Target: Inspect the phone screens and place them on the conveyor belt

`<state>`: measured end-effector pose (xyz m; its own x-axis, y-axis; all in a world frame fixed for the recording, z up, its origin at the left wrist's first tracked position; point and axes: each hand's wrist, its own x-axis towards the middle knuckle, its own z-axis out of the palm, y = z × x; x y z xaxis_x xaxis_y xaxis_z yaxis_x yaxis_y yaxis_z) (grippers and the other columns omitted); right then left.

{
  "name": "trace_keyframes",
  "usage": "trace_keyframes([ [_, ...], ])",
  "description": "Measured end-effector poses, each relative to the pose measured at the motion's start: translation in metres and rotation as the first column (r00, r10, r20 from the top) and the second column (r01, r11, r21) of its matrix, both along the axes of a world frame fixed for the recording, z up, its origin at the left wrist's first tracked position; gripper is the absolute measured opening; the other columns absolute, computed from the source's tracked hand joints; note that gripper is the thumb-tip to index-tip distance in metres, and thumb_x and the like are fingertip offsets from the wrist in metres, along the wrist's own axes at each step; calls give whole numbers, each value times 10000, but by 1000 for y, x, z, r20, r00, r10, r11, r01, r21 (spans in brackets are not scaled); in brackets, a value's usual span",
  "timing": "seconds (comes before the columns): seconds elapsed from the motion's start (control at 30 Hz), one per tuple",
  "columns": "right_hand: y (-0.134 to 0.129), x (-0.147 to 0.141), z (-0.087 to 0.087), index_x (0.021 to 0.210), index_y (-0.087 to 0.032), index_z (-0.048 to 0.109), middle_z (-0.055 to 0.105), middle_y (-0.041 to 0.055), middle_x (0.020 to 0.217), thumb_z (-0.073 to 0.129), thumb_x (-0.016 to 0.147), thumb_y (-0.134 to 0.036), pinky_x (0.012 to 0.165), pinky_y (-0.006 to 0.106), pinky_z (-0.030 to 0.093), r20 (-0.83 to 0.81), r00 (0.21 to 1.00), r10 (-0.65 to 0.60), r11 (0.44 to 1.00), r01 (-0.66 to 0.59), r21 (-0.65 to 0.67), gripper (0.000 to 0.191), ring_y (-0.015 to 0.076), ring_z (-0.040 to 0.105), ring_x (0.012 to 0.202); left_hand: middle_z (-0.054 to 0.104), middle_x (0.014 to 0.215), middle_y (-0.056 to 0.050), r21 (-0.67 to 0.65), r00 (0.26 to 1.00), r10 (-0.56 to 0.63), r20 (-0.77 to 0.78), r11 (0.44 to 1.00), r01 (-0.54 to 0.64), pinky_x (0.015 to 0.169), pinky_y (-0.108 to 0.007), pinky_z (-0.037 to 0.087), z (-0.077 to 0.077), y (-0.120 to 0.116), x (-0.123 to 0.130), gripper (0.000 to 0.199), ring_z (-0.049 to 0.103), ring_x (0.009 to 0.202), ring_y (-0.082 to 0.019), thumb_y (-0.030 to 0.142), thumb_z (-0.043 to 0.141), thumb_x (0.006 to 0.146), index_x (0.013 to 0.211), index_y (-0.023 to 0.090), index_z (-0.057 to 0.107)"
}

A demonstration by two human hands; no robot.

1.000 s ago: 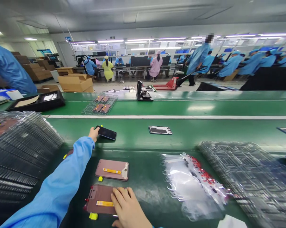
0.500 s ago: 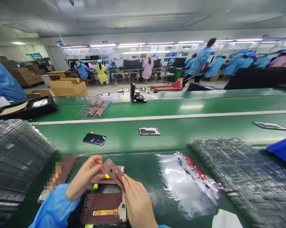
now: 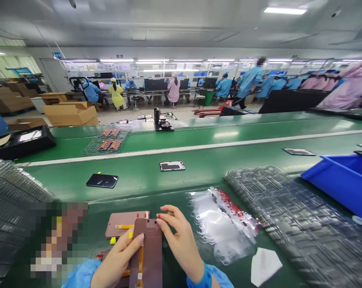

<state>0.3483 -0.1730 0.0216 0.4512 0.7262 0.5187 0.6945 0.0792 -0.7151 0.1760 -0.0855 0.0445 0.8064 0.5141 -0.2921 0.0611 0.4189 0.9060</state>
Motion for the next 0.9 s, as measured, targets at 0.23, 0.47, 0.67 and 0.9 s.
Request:
trace_keyframes([
  [0.23,-9,-35,14,990,-148,684,715,114,1072,540,895,-49,797,390,486,551,830,-91,963,-67,260,199,221,637,917,689,1196,-113,317,979,192,-66,934,-161,1060,-422,406,-14,5,9,470,567,1185,-323,543,634,829,1130,186,686],
  [0.47,-5,-21,23,786,-215,623,661,99,1115,588,902,-238,827,318,555,-95,992,88,995,-83,63,124,210,653,977,642,1281,-108,349,990,-77,-117,930,114,1070,-393,390,-8,2,5,453,568,1172,-289,480,526,907,1235,185,625],
  [0.67,2,-6,24,869,-206,675,670,34,844,598,912,-318,680,274,547,-222,941,256,957,-278,-78,143,168,649,761,678,1211,-90,447,940,-226,-254,835,321,987,-357,434,7,-4,1,392,604,1090,-269,382,471,939,1240,187,629],
  [0.9,-10,-27,20,985,-103,664,632,65,681,441,955,-88,565,334,448,626,780,-16,962,-159,223,226,189,530,627,668,1236,-94,470,959,-128,-254,850,238,1042,-374,392,2,-4,4,388,574,1129,-281,391,487,923,1217,197,648],
])
